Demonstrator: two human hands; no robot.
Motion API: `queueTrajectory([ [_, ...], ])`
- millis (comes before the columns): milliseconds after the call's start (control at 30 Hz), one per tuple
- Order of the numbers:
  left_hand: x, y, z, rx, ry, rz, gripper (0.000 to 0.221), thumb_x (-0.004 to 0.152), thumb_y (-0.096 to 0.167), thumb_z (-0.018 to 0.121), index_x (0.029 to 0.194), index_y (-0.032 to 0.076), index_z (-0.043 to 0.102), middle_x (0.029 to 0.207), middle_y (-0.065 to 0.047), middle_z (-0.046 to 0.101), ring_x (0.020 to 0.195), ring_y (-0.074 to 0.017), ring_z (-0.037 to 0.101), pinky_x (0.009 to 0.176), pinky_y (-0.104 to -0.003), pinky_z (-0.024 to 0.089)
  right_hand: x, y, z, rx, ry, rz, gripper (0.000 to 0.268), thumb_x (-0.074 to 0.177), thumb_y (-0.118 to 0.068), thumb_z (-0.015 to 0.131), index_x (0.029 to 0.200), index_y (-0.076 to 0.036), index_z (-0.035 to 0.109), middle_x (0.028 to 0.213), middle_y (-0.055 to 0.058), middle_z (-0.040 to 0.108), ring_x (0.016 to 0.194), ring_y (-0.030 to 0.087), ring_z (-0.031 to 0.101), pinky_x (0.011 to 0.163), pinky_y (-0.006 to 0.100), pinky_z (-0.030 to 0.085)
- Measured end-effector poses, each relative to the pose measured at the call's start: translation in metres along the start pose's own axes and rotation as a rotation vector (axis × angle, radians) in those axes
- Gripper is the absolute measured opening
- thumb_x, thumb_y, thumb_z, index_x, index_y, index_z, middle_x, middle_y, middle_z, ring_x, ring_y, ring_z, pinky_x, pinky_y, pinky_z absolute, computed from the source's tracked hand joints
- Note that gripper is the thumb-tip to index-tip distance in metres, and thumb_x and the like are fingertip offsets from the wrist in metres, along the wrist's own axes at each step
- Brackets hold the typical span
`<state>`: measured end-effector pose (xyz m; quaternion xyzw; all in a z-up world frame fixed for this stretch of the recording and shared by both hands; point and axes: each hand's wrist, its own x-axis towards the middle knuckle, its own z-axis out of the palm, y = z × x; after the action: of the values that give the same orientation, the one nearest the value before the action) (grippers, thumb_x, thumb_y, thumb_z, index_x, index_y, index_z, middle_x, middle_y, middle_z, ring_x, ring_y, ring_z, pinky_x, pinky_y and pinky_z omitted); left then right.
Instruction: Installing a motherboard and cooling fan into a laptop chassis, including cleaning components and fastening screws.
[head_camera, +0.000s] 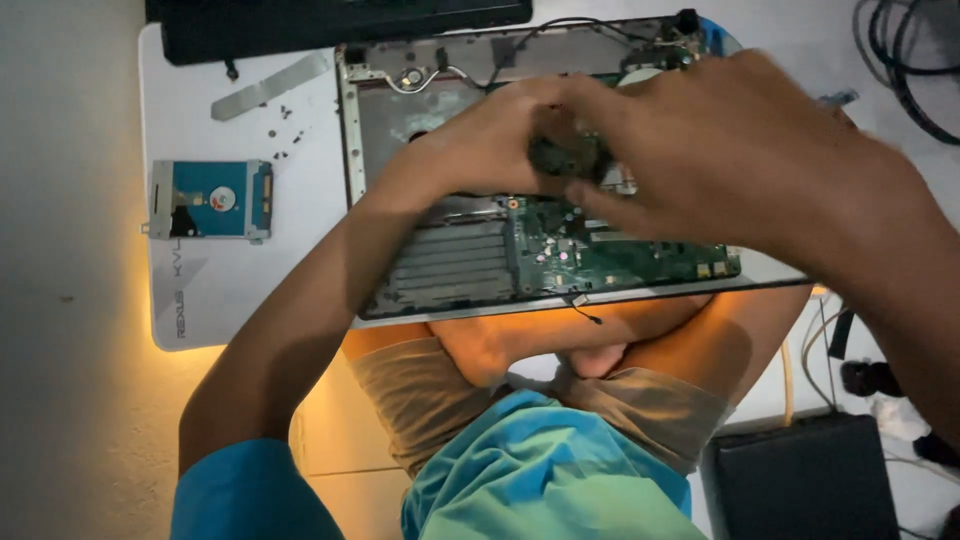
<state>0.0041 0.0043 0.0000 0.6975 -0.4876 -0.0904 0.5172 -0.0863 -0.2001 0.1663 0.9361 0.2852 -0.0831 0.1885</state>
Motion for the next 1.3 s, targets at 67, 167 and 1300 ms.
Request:
queueTrajectory([
  [67,0.003,-0.005,-0.002,0.112,-0.012,0.116,0.046,0.080,0.012,0.104,0.120,0.004,0.081,0.115,-0.009,0.080,0.096,-0.0243,0.076,0.084,-0.037,0.061,-0.003,0.004,0.004,0.000,0.045,-0.007,0.045,0.106,-0.046,0.076,0.143,-0.021,0.070,0.083,0.010,0.088,0.047,0.033,0.082,0.051,0.045,0.063],
  [167,0.004,-0.007,-0.002,0.219,-0.019,0.219,0.026,0.089,0.014,0.098,0.111,0.003,0.089,0.115,-0.010,0.072,0.098,-0.0297,0.067,0.088,-0.041,0.055,0.000,0.007,0.022,-0.113,0.185,-0.002,0.024,0.112,-0.047,0.073,0.116,-0.026,0.083,0.080,0.008,0.085,0.048,0.031,0.077,0.054,0.042,0.058],
  [1300,0.002,0.021,-0.007,-0.116,-0.048,0.150,0.038,0.099,0.027,0.087,0.118,-0.004,0.077,0.121,-0.012,0.074,0.104,-0.0260,0.068,0.097,-0.041,0.056,0.005,0.017,0.008,-0.111,-0.142,0.047,0.051,0.120,-0.067,0.050,0.151,-0.027,0.057,0.067,0.000,0.087,0.046,0.026,0.082,0.051,0.037,0.062],
])
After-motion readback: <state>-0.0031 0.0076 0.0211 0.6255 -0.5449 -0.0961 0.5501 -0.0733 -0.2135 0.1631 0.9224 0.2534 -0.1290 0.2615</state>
